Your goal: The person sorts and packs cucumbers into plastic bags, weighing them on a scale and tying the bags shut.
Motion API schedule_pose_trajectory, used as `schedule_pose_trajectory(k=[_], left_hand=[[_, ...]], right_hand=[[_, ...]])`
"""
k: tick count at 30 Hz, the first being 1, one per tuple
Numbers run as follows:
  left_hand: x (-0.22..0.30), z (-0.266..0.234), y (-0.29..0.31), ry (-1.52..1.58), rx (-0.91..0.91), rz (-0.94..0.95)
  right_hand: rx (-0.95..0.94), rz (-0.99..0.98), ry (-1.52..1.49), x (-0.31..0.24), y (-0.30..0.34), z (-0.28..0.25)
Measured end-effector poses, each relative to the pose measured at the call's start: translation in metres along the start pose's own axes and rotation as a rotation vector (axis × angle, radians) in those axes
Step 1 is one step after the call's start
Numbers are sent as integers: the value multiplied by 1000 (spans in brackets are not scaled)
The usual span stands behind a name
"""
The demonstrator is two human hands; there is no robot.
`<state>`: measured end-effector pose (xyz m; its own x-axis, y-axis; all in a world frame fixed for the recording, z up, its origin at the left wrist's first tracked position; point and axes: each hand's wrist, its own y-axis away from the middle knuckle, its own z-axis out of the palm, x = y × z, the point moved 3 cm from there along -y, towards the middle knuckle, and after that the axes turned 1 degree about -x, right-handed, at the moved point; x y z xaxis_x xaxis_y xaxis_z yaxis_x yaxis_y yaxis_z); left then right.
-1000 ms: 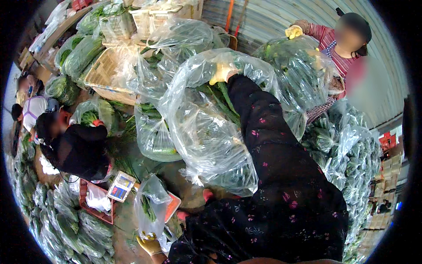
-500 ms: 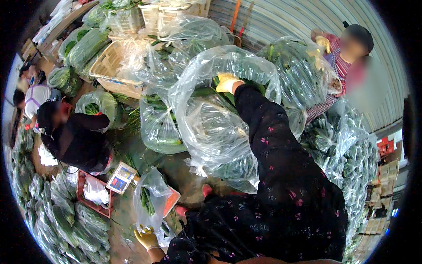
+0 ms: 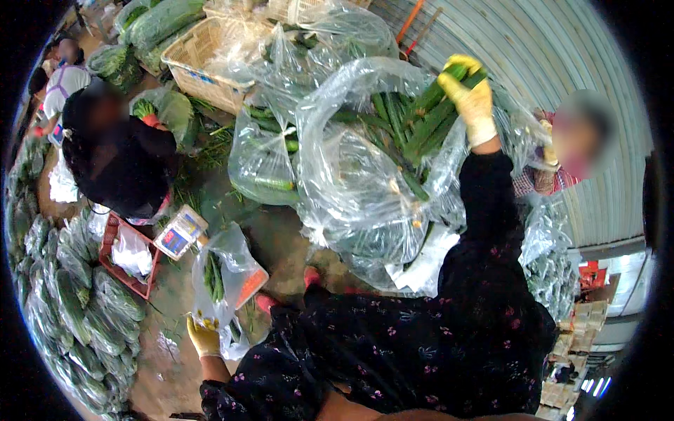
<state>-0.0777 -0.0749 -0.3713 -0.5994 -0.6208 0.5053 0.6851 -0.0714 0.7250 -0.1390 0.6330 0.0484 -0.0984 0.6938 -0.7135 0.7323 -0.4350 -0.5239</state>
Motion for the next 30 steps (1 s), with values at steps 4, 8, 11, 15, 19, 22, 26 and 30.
schedule_pose_trajectory(k=[4,8,11,15,19,22,26,30], left_hand=[[2,-10,-10,2,-135,-77],[3,6,-2,20,-35,-23],[6,-3,-4,56,-94,-39],[6,-15,-2,78,-133,-11],[12,7,10,123,-24,-18],[14,18,14,111,-19,-22],[12,-3,5,130,-140,2],[11,-12,7,204,-131,-11]], right_hand=[[233,102,-267,-3,-16,-38],[387,278,-644,42,-10,-47],[350,559,-869,78,5,-34],[424,743,-946,66,23,17],[387,790,-961,66,34,59],[322,854,-1000,63,41,93],[187,873,-1104,30,50,171],[84,918,-1100,19,73,256]])
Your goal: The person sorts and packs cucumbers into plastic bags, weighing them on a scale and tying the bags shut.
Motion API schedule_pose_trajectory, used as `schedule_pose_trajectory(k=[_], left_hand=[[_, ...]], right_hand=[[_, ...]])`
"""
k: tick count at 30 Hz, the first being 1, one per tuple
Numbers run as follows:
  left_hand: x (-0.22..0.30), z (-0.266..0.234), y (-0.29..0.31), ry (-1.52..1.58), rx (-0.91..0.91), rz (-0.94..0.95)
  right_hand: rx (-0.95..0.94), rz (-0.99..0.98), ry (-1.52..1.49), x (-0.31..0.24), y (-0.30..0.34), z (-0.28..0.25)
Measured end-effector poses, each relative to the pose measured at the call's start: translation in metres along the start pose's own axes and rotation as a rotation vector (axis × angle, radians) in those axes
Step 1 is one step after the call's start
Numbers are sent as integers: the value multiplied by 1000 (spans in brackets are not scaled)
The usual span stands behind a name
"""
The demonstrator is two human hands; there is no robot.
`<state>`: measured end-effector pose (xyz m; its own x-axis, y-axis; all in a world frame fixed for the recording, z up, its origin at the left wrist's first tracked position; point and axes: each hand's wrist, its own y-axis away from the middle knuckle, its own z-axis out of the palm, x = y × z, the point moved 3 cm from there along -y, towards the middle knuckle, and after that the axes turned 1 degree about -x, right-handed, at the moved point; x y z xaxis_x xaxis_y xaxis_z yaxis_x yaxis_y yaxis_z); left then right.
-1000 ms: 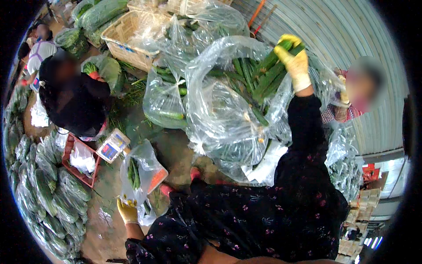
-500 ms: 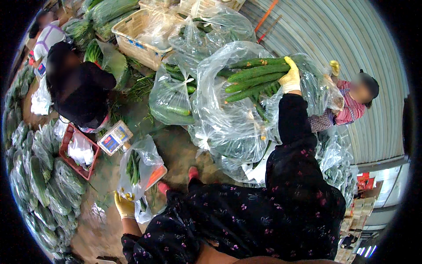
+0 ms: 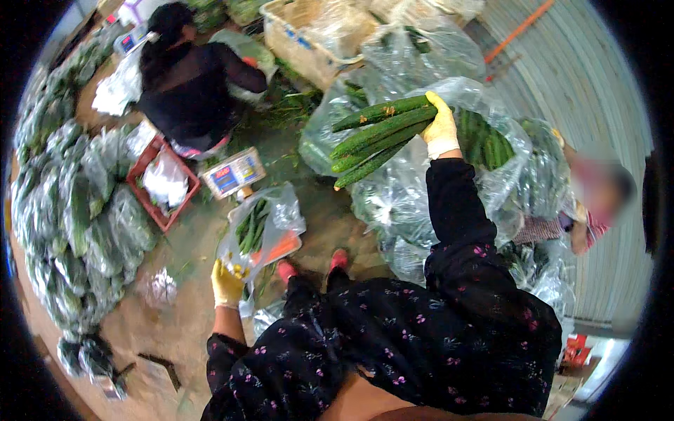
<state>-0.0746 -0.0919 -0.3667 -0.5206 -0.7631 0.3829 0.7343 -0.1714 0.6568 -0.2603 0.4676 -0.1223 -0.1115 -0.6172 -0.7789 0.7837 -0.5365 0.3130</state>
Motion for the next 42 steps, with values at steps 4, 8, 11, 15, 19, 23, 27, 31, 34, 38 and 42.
schedule_pose_trajectory(k=[4,8,11,15,19,23,27,31,34,38,42], left_hand=[[0,3,-1,22,77,-3],[9,20,3,2,-77,-12],[14,23,-2,101,-150,-39],[20,25,-13,146,-232,-29],[32,28,-21,197,-262,30],[40,35,-23,204,-288,65],[32,30,-17,147,-328,62],[17,6,-10,44,-291,48],[14,3,-6,47,-289,53],[20,13,-14,-3,-317,72],[14,15,-11,3,-366,23]], right_hand=[[-54,71,61,92,11,23],[-60,176,93,185,56,45],[-43,51,162,266,53,30],[-64,0,253,354,64,23],[-86,73,249,431,84,26],[-186,119,355,507,107,6],[-306,457,696,575,116,-51],[-419,444,1483,554,56,-105],[-378,327,1540,498,-3,-95],[-804,63,1813,462,-52,-56],[-1108,708,1960,473,-18,-9]])
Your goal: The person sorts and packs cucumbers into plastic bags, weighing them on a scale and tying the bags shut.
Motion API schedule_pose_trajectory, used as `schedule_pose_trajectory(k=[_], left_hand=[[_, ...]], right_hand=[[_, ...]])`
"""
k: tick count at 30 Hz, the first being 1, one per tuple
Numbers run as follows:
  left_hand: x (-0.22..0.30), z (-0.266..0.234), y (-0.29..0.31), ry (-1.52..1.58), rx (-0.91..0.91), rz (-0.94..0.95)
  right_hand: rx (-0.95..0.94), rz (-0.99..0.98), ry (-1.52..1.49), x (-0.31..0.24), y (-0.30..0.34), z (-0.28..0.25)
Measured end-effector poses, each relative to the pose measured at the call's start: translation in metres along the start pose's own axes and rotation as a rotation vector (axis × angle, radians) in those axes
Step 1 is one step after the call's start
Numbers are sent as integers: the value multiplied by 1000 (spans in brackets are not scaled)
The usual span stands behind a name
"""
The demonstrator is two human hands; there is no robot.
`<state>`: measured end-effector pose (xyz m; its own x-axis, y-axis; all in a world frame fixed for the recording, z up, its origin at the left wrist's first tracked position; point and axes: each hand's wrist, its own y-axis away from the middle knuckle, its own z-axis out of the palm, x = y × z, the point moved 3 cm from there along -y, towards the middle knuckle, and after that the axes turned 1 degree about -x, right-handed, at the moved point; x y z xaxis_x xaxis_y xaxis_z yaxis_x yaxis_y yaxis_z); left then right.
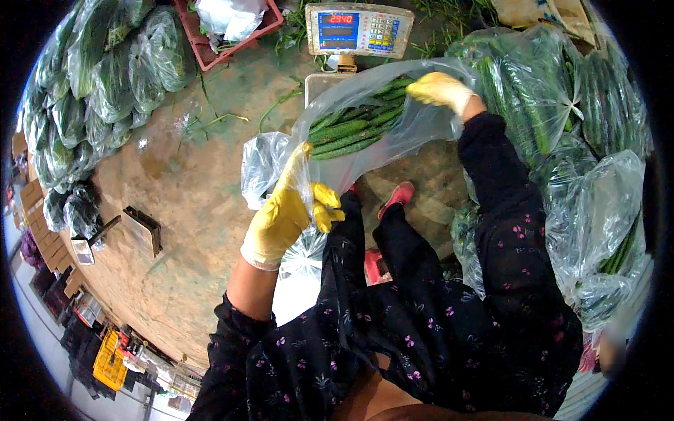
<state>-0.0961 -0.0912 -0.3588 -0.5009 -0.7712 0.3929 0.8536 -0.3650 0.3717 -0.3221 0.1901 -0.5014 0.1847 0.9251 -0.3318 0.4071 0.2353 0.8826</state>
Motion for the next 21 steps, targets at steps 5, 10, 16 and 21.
schedule_pose_trajectory(k=[5,10,16,21], left_hand=[[-1,2,6,-50,104,73],[-7,-6,3,114,49,171],[-22,-20,4,-59,211,141],[-23,-13,1,80,127,171]], right_hand=[[0,-608,598,-76,-64,113],[125,-334,455,-49,-143,199],[-87,-263,567,-10,-130,222],[168,-278,536,23,-123,143]])
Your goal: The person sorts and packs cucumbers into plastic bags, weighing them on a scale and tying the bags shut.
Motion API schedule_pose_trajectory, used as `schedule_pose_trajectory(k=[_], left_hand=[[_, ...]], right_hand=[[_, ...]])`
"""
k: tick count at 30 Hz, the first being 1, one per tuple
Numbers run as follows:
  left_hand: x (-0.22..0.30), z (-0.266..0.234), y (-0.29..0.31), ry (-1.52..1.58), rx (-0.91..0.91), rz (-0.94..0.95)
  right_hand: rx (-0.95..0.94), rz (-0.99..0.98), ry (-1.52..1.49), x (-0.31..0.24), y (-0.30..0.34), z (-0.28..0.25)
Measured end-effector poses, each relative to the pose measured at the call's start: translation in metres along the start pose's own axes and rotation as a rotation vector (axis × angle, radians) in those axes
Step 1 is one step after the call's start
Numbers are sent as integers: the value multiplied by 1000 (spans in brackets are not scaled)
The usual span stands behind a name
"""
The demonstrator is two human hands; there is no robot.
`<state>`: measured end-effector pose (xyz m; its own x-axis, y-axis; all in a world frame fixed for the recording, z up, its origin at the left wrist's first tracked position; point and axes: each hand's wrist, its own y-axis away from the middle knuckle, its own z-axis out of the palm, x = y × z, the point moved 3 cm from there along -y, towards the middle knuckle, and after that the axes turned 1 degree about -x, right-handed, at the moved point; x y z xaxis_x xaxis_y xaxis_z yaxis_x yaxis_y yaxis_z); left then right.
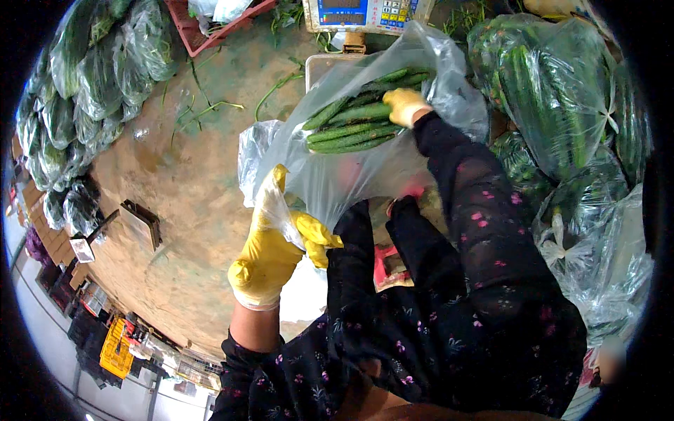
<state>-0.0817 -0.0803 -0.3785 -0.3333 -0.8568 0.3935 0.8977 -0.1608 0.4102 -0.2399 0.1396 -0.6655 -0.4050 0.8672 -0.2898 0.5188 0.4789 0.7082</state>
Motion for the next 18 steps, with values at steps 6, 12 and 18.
schedule_pose_trajectory(k=[6,12,18], left_hand=[[-9,28,13,83,-17,-162],[2,59,-6,261,-3,15],[-5,46,-2,127,36,23]], right_hand=[[83,102,44,20,35,-135],[-193,-12,-109,49,36,-113],[-101,75,-384,48,70,-77]])
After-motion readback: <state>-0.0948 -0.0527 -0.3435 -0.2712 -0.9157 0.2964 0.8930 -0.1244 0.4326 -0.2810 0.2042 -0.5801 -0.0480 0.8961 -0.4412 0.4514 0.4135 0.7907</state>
